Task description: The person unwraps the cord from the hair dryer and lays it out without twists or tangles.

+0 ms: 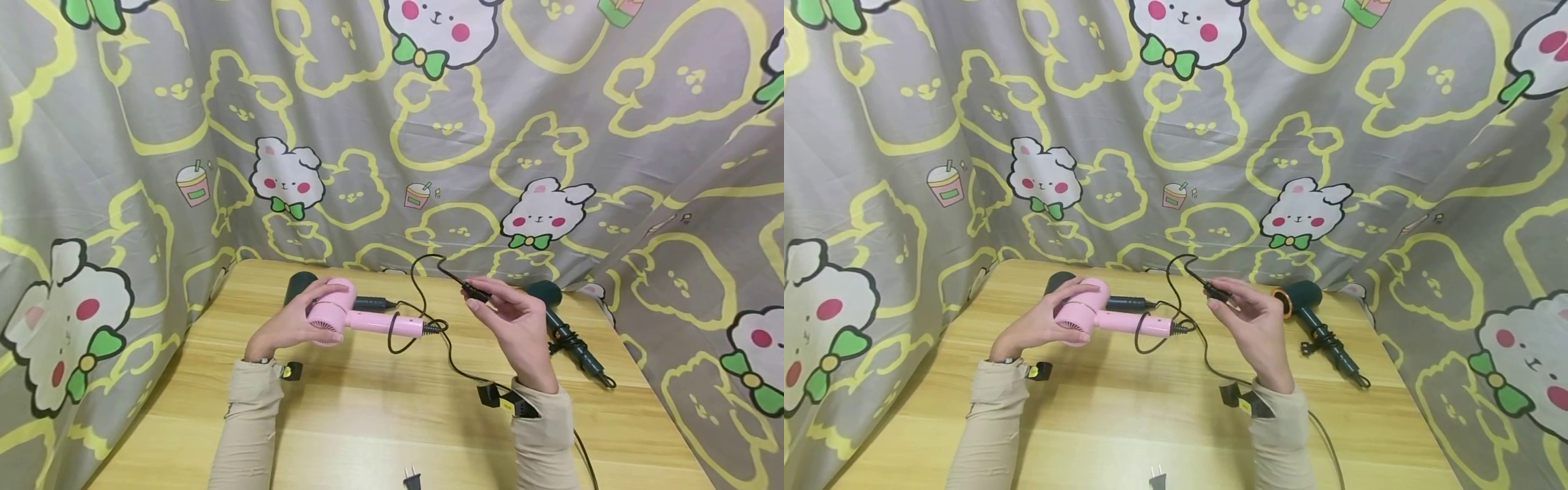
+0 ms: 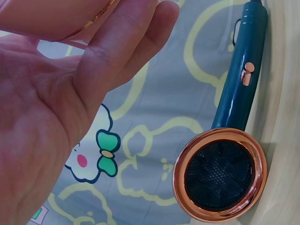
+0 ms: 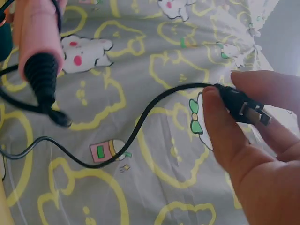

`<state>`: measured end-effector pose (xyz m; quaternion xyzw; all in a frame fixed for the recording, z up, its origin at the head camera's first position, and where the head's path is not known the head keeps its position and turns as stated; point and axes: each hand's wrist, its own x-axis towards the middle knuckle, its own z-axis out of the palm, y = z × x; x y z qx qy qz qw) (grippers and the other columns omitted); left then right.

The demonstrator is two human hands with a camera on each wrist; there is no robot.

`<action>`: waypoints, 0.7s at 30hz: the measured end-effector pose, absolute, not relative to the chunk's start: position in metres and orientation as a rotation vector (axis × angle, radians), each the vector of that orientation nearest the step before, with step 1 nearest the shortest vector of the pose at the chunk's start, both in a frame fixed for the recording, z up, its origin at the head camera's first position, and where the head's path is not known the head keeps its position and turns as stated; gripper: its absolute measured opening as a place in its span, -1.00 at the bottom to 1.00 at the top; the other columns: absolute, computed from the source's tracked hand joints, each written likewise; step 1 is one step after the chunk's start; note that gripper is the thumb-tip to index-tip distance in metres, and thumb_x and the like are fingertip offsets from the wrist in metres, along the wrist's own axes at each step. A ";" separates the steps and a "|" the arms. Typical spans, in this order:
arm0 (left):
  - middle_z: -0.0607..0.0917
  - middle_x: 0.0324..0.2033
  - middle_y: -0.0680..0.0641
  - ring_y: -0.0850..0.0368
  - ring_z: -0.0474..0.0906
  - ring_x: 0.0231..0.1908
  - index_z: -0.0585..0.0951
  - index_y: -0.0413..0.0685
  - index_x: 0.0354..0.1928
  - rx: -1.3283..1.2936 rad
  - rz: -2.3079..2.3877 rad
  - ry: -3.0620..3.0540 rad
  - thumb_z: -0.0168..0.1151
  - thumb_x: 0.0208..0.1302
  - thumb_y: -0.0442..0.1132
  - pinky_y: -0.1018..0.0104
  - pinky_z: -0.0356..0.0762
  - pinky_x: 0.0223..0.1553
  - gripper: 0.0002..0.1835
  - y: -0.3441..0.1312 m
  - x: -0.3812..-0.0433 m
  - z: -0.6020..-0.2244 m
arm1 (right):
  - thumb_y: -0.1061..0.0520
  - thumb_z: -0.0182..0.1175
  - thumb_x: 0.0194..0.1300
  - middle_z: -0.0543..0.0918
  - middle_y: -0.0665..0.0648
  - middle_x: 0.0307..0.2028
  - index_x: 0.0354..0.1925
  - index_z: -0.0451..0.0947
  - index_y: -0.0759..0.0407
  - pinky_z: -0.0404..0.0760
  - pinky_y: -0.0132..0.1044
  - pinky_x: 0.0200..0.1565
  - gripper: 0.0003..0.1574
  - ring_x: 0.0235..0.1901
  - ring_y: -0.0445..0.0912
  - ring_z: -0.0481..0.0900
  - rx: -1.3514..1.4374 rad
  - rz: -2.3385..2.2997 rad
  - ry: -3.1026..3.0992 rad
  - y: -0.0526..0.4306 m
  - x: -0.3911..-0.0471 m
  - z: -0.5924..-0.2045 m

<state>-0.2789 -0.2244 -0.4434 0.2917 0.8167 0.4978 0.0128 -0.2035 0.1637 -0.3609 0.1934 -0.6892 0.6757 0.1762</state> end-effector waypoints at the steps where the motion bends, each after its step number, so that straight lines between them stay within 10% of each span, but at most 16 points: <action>1: 0.25 0.55 0.01 -0.09 0.30 0.33 0.48 0.31 0.41 0.912 1.549 2.548 0.73 -0.10 -0.07 0.00 0.48 0.09 -0.05 -0.224 -0.279 -0.444 | 0.43 0.36 0.28 0.77 0.13 0.07 0.09 0.63 0.53 0.73 -0.29 0.03 -0.60 -0.02 -0.12 0.79 0.587 1.923 -1.925 0.164 -0.203 -0.361; 21: 0.24 0.56 -0.11 -0.11 0.29 0.37 0.48 0.27 0.41 0.906 1.542 2.586 0.75 -0.13 -0.09 -0.03 0.44 0.15 -0.02 -0.226 -0.282 -0.447 | 0.66 -0.04 0.37 0.67 0.44 0.07 0.00 0.54 0.66 0.75 -0.18 -0.02 -0.69 -0.14 0.10 0.78 1.561 2.121 -1.083 0.165 -0.197 -0.357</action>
